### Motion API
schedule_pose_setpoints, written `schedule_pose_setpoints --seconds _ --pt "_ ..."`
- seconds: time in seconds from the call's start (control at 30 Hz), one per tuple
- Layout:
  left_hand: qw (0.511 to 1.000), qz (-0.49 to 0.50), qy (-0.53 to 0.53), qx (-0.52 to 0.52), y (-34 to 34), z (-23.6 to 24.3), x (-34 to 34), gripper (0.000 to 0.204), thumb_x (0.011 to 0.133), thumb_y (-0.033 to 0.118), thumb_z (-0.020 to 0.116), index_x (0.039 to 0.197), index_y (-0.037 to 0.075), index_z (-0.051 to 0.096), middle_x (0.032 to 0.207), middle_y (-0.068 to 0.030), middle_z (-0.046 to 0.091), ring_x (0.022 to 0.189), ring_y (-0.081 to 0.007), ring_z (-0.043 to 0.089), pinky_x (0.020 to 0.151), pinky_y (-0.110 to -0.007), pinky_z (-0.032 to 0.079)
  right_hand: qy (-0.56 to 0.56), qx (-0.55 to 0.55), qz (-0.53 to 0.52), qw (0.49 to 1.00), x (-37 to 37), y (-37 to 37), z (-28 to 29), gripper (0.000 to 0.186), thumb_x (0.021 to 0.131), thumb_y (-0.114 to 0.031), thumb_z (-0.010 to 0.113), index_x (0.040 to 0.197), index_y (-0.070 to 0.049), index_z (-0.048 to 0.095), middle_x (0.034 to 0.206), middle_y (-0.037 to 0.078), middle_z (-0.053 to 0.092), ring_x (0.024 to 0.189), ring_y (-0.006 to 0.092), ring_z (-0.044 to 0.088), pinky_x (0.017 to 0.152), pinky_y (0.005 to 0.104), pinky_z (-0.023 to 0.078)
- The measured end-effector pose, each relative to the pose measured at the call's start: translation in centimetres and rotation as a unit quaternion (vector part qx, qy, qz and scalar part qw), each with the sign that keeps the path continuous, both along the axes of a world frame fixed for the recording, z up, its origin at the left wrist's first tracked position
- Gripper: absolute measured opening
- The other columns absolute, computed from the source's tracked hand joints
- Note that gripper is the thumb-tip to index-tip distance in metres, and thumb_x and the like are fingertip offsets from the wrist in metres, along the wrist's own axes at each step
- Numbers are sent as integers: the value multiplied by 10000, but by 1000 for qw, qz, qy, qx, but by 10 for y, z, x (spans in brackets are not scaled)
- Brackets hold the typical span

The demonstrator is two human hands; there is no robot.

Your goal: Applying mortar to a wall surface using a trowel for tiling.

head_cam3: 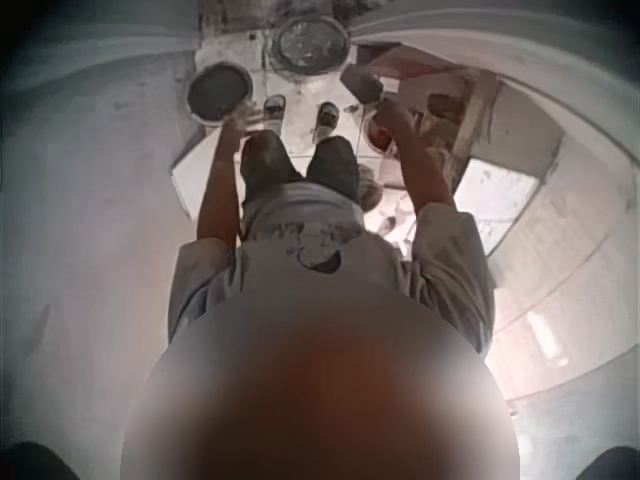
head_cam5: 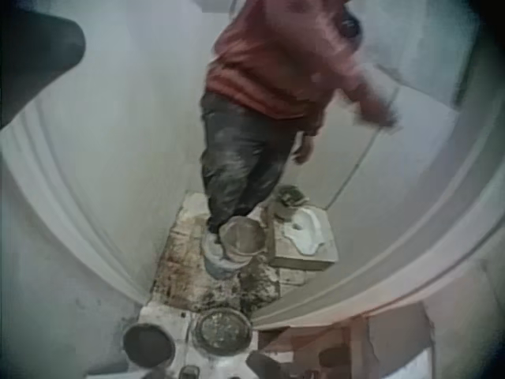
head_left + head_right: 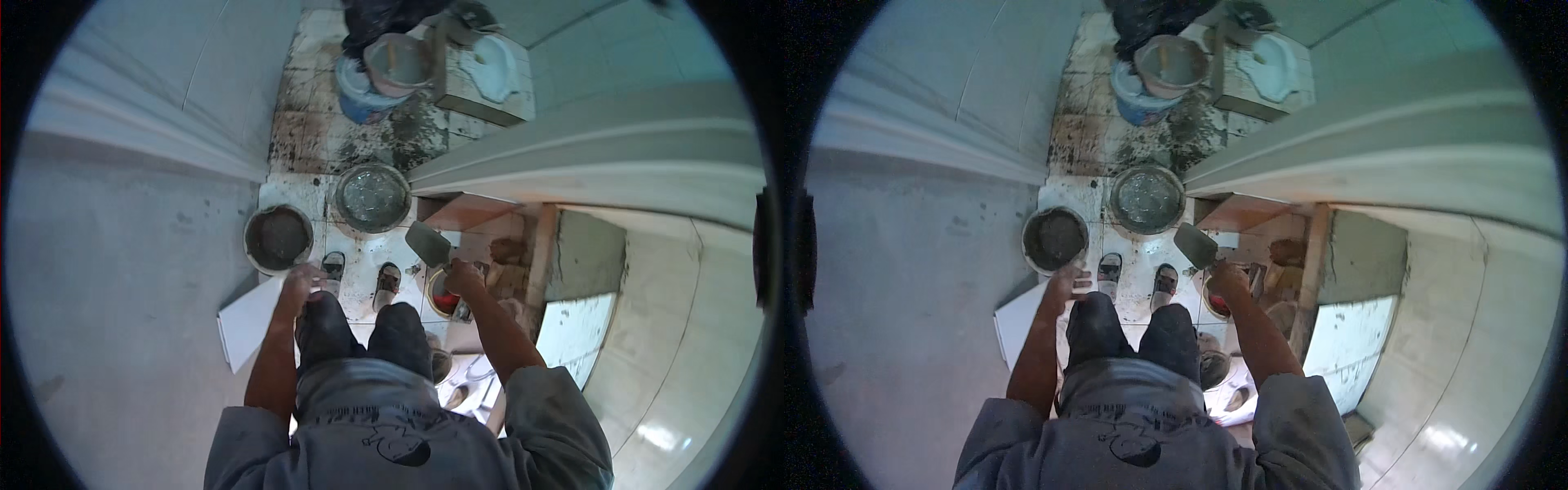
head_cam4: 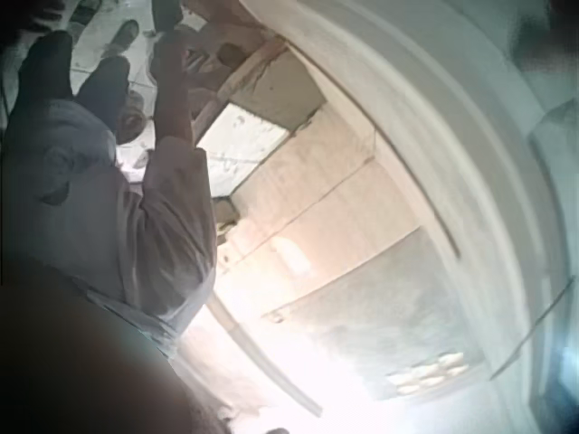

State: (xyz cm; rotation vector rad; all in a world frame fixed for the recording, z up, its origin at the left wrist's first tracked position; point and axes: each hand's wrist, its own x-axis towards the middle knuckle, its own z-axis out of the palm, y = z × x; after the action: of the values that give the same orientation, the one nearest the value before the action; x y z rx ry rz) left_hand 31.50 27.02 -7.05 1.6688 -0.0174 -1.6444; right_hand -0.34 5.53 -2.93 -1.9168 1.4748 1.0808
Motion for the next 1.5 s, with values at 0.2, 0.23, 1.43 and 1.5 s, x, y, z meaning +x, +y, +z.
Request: schedule_pose_setpoints --seconds 0.2,0.23,1.43,1.5 --pt "989 57 112 72 36 -122 -116 363 929 385 496 1140 98 561 1011 -62 639 878 -188 628 661 -369 533 -60 -158 192 967 -13 -51 -182 349 877 -202 480 1180 -40 536 1006 163 652 949 317 636 749 486 520" --pt "984 72 132 92 44 -139 -132 362 930 383 500 1143 96 560 1011 -62 639 877 -183 630 656 -358 534 -14 -124 183 975 17 -63 -196 307 898 -201 431 1143 -48 532 1057 179 624 995 327 609 806 474 485" --pt "967 54 216 124 44 -249 -196 392 949 318 473 1255 76 514 1035 -69 632 912 -163 627 666 -316 542 -170 47 -32 984 127 -58 -458 303 736 -233 590 874 35 624 839 197 658 731 306 665 659 402 527" --pt "968 50 215 116 42 -252 -203 390 948 320 477 1256 83 514 1047 -70 627 936 -168 621 674 -320 543 -151 33 58 986 122 -55 -479 312 729 -237 606 874 38 626 883 201 659 758 309 666 679 409 532"
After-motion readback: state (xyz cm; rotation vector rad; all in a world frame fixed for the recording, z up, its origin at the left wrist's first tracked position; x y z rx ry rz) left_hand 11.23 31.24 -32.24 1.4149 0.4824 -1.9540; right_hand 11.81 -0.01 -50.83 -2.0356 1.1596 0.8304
